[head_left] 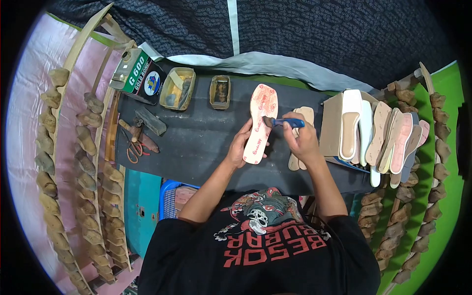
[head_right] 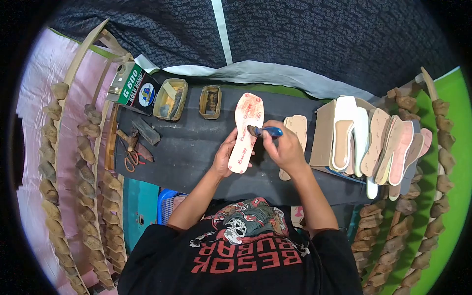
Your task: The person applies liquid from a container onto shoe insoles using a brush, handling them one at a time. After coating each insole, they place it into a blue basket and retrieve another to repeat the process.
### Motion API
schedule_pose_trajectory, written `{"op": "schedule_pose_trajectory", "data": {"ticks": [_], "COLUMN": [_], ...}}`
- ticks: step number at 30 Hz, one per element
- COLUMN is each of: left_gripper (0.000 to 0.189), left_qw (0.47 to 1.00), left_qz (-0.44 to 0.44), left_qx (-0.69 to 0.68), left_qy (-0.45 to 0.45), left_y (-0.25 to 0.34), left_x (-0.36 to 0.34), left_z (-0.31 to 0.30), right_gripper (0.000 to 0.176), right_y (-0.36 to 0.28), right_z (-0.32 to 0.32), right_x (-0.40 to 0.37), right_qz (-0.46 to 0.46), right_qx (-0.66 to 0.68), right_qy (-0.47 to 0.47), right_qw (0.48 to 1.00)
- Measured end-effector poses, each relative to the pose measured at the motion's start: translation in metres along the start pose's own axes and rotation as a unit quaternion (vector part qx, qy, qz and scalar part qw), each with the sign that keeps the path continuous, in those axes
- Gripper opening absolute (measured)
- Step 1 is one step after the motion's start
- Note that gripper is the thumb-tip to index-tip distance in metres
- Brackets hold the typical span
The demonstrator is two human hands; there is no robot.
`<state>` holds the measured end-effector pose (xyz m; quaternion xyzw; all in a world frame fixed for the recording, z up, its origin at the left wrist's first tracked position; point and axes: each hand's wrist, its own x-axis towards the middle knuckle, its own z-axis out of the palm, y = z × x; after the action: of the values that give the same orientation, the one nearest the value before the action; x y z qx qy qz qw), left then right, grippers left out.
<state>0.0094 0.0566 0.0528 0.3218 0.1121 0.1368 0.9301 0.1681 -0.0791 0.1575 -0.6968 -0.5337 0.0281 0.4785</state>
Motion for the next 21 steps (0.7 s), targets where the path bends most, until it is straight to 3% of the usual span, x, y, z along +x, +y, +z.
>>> {"op": "schedule_pose_trajectory", "data": {"ticks": [6, 14, 21], "left_gripper": [0.07, 0.073, 0.076], "left_qw": [1.0, 1.0, 0.999], "left_qz": [0.014, 0.027, 0.034], "left_qx": [-0.012, -0.014, -0.038], "left_qy": [0.003, -0.005, 0.0], "left_y": [-0.004, -0.002, -0.008], "left_x": [-0.005, -0.014, -0.009], "left_z": [-0.008, 0.0, -0.005], "right_gripper": [0.017, 0.014, 0.023], "right_y": [-0.011, 0.002, -0.011], "right_z": [0.008, 0.001, 0.01], "right_x": [-0.009, -0.007, -0.025], "right_qz": [-0.017, 0.025, -0.103], "right_qx": [0.013, 0.006, 0.01], "right_qy": [-0.056, 0.005, -0.085], "right_qw": [0.998, 1.0, 0.991]}}
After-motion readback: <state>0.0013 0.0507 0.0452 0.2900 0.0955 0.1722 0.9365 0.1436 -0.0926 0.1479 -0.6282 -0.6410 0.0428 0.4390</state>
